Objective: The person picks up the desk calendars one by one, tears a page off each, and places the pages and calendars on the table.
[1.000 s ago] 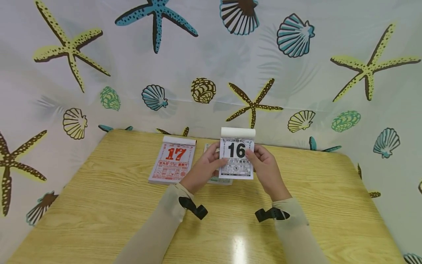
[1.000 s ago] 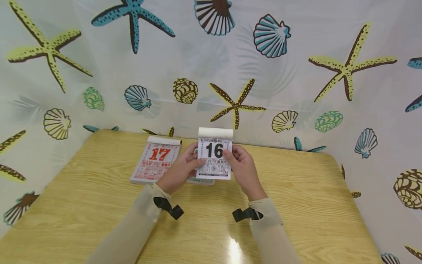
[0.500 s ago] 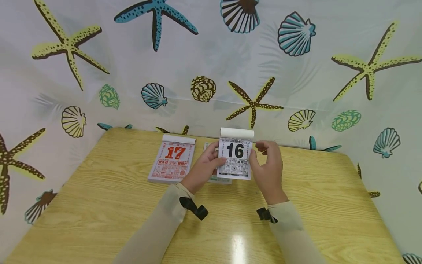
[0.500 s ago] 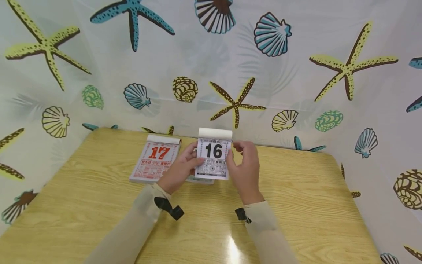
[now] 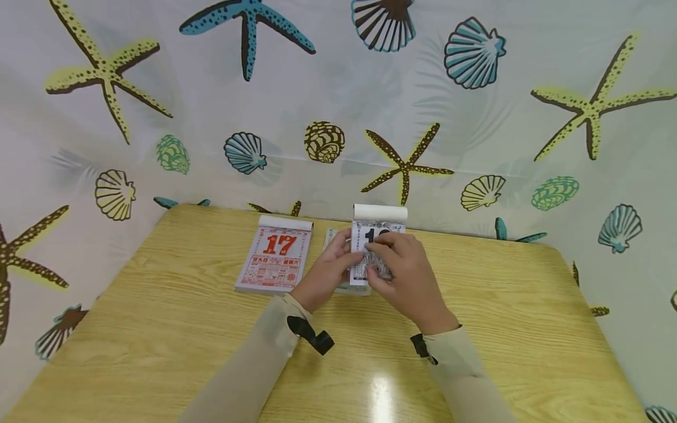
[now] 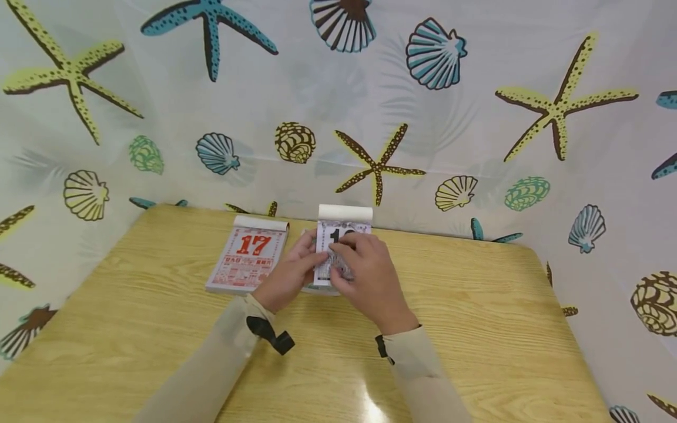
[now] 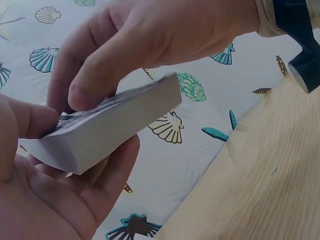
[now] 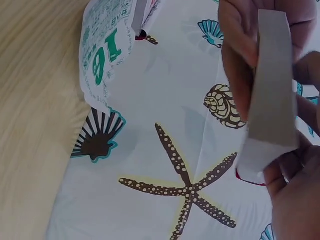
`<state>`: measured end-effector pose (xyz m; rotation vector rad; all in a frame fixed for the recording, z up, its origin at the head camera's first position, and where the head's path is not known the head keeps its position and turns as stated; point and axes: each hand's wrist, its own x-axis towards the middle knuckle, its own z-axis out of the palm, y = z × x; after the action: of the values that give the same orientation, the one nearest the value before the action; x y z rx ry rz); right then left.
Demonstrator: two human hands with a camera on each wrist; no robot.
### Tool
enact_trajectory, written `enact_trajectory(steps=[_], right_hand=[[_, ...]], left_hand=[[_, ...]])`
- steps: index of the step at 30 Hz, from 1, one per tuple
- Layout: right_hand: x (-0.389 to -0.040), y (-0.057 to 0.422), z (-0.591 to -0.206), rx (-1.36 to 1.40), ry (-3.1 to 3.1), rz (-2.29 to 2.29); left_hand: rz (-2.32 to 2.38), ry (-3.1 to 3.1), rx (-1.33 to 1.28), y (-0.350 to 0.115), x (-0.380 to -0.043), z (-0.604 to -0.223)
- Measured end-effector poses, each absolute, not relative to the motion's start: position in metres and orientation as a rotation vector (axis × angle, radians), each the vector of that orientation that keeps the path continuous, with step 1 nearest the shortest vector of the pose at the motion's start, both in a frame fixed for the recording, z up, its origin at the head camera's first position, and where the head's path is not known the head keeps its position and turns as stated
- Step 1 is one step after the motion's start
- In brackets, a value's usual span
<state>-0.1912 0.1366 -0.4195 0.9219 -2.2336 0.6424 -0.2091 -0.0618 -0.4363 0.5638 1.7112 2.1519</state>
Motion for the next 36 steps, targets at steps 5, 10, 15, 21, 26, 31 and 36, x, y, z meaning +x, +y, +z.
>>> enact_trajectory(steps=[5,10,15,21,26,31,36], right_hand=[[-0.19,0.134,-0.419,0.938,-2.328,0.595],[-0.188,0.132,-0.42,0.942,-2.382,0.576],[-0.186,0.131,-0.418,0.952,-2.392,0.56],[-0.184,0.128,-0.416,0.99,-2.305,0.517],[-0.182,0.127,-0.415,1.02,-2.241,0.569],[-0.181,0.126,-0.415,1.025,-2.212,0.589],[-0.179,0.125,-0.415,0.992,-2.199,0.598]], left_hand=[[2.19,1.66,0.586,-0.063,-0.21,-0.439],[2.238,1.599,0.559,-0.063,-0.209,-0.44],[2.271,1.55,0.527,-0.062,-0.207,-0.438],[2.292,1.543,0.533,-0.064,-0.207,-0.44],[2.329,1.513,0.544,-0.064,-0.209,-0.44],[2.338,1.506,0.53,-0.062,-0.209,-0.44],[2.361,1.541,0.483,-0.059,-0.208,-0.442]])
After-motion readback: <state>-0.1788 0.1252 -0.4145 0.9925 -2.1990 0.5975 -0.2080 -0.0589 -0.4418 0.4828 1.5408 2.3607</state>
